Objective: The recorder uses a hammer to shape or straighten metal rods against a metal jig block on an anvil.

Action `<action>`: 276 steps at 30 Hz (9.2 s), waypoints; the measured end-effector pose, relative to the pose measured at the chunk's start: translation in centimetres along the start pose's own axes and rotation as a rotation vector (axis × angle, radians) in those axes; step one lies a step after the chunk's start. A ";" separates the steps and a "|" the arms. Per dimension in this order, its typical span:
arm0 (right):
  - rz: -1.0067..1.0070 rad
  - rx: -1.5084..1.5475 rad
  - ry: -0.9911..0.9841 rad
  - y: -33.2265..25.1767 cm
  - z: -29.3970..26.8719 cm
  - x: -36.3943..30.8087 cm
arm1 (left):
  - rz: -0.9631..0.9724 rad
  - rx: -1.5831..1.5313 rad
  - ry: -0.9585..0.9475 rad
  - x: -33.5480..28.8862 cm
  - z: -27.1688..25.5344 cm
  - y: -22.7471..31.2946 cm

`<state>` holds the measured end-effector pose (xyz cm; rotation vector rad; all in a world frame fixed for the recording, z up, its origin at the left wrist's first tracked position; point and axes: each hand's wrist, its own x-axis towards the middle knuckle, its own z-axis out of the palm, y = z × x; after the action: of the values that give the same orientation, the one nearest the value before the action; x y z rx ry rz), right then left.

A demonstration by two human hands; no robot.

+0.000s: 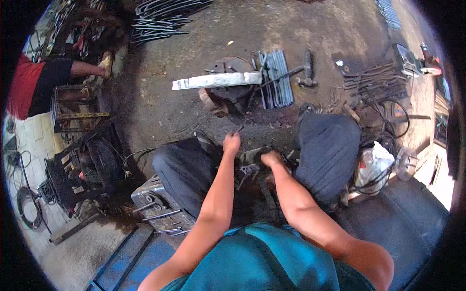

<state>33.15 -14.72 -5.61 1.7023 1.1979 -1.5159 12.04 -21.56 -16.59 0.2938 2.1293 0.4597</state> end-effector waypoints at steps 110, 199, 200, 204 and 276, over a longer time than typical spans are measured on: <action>-0.926 0.237 0.668 -7.1 -17.7 -7.3 | 0.654 0.352 0.249 -10.8 -11.6 24.5; -1.063 0.613 0.373 -14.4 -17.3 -24.3 | 0.274 -0.065 -0.564 -5.8 -11.9 17.6; -1.081 0.620 0.407 -14.6 -16.8 -24.0 | 0.352 -0.004 -0.494 -5.6 -11.8 17.3; -0.794 0.493 0.422 -10.5 -15.2 -15.4 | 0.444 0.117 -0.405 -6.6 -11.2 18.4; -0.454 0.523 0.241 -7.6 -16.0 -9.0 | 0.633 0.140 -0.177 -5.5 -12.5 18.2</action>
<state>34.25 0.14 7.49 2.0907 1.4774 -2.0829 5.36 -9.89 1.76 1.0642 1.8673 0.6150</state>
